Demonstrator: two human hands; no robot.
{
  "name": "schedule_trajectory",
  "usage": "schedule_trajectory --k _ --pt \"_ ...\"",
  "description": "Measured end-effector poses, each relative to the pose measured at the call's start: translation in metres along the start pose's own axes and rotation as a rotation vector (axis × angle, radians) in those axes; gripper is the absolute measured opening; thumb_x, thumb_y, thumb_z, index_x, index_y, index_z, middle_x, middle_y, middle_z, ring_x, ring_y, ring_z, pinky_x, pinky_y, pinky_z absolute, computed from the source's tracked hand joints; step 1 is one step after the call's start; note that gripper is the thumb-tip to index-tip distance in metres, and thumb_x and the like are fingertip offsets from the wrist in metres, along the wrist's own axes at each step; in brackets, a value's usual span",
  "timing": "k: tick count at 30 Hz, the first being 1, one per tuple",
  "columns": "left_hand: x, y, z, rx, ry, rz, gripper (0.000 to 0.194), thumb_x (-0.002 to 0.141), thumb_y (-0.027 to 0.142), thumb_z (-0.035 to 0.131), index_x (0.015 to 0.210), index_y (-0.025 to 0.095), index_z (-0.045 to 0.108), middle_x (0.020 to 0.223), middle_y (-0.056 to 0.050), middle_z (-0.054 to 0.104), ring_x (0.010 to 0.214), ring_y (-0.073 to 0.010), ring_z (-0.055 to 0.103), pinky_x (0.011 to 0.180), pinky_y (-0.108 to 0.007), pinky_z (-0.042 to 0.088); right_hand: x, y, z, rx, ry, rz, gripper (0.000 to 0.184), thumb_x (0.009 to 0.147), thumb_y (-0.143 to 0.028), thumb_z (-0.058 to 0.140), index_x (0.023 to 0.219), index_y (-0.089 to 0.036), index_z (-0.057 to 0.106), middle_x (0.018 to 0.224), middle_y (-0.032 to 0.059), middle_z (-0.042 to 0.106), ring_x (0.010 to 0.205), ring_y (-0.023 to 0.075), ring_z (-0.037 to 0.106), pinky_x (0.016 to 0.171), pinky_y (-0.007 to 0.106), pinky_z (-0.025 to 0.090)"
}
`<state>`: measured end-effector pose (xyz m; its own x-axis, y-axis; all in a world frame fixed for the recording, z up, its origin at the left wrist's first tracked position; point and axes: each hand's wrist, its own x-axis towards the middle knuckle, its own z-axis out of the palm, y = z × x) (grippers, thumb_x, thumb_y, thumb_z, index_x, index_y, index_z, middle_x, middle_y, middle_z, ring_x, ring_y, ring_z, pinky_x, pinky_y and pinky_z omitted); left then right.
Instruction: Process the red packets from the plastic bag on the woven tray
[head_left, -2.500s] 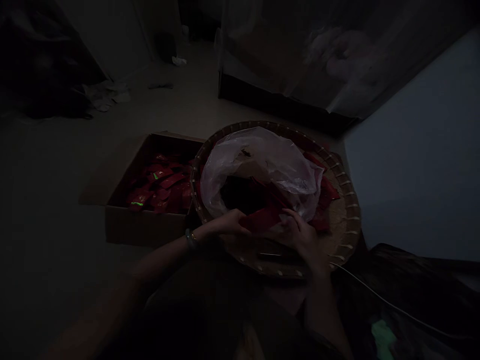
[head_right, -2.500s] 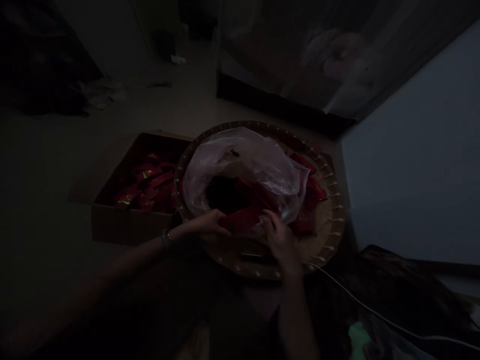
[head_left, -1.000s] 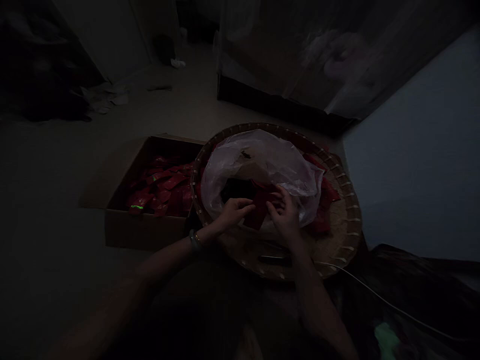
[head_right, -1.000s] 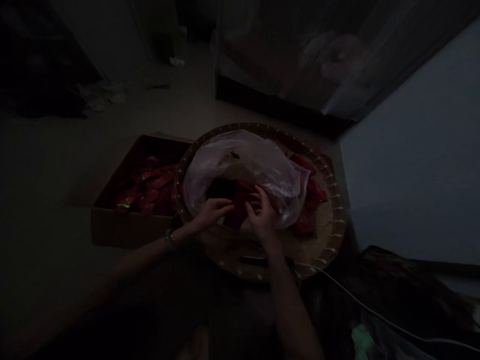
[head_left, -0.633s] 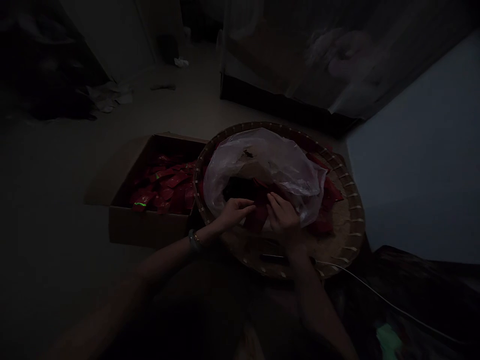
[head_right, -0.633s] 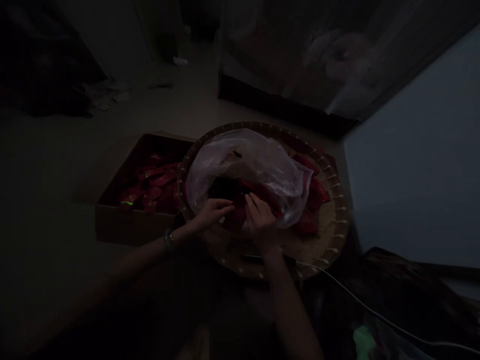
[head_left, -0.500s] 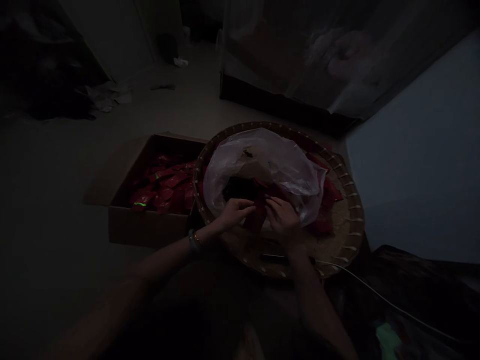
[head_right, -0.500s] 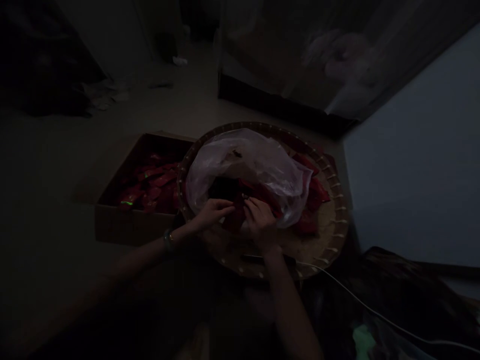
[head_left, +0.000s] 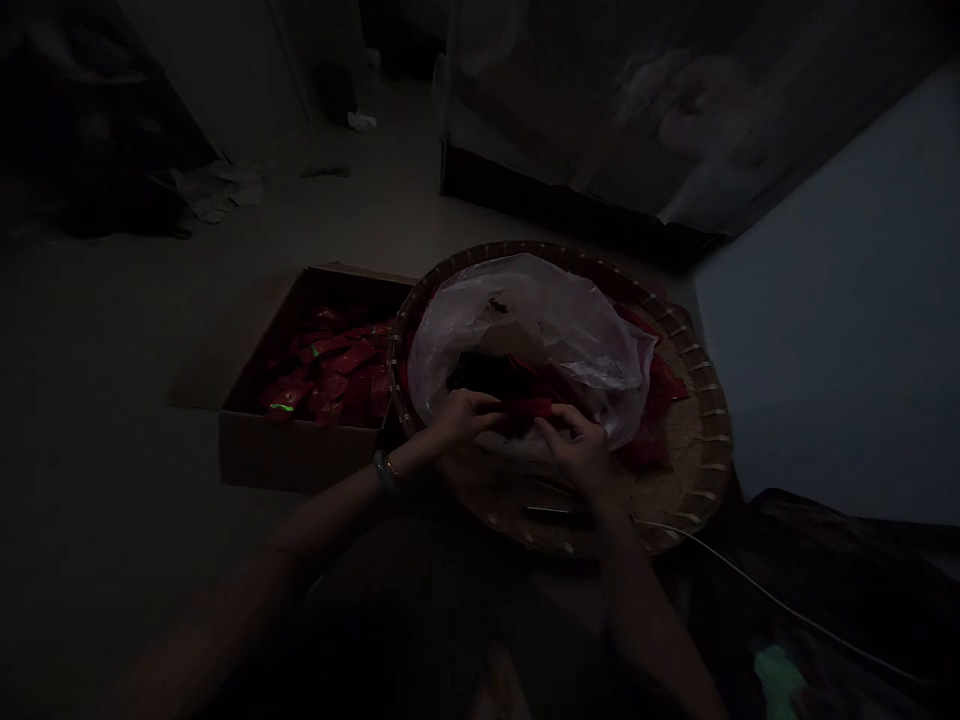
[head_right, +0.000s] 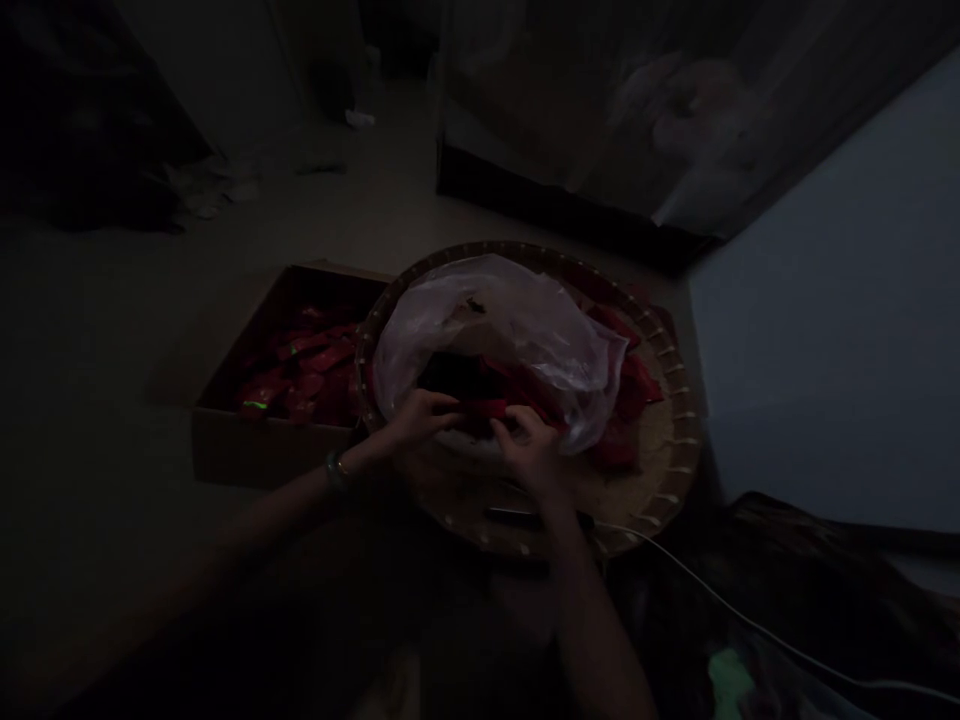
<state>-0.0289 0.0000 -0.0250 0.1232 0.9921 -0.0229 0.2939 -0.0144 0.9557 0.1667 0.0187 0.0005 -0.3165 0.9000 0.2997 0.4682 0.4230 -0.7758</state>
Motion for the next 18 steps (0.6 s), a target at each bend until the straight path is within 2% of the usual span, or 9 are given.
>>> schedule_trajectory --k 4,8,11,15,18 --pt "0.001 0.005 -0.003 0.115 -0.005 0.025 0.019 0.077 0.023 0.063 0.091 0.017 0.073 0.081 -0.002 0.073 0.07 -0.0166 0.066 0.061 -0.021 0.047 0.002 -0.003 0.0 0.153 -0.217 0.187 0.027 0.076 -0.037 0.061 0.091 -0.015 0.066 0.076 0.0026 0.067 0.068 0.0163 0.06 0.063 0.027 0.048" --pt "0.008 0.007 -0.008 -0.009 0.003 0.047 0.03 0.076 0.026 0.065 0.103 0.017 0.069 0.098 -0.004 0.072 0.086 -0.0188 0.066 0.075 -0.024 0.049 0.008 0.003 0.0 0.266 -0.164 0.338 0.034 0.074 -0.041 0.062 0.093 -0.015 0.069 0.074 0.0029 0.069 0.065 0.017 0.061 0.064 0.03 0.05" --pt "0.012 0.008 -0.009 -0.16 0.052 -0.016 0.03 0.08 0.031 0.06 0.104 0.015 0.069 0.101 -0.006 0.071 0.091 -0.0193 0.065 0.079 -0.026 0.048 0.009 0.007 -0.001 0.388 -0.137 0.391 0.037 0.071 -0.043 0.065 0.096 -0.016 0.069 0.085 0.004 0.07 0.068 0.0174 0.063 0.067 0.032 0.052" --pt "0.015 0.007 -0.005 -0.217 0.062 -0.061 0.032 0.083 0.037 0.055 0.097 0.013 0.07 0.096 -0.006 0.071 0.086 -0.019 0.065 0.074 -0.026 0.049 0.005 0.003 0.0 0.589 -0.323 0.561 0.047 0.068 -0.047 0.069 0.103 -0.016 0.065 0.091 0.006 0.07 0.072 0.0202 0.066 0.071 0.036 0.054" --pt "0.014 0.003 -0.005 -0.092 0.047 -0.003 0.034 0.087 0.037 0.049 0.098 0.013 0.069 0.096 -0.008 0.071 0.086 -0.0196 0.064 0.075 -0.029 0.05 0.003 0.003 0.001 0.714 -0.392 0.684 0.053 0.071 -0.055 0.064 0.108 -0.017 0.063 0.095 0.0069 0.07 0.084 0.0246 0.066 0.076 0.039 0.054"
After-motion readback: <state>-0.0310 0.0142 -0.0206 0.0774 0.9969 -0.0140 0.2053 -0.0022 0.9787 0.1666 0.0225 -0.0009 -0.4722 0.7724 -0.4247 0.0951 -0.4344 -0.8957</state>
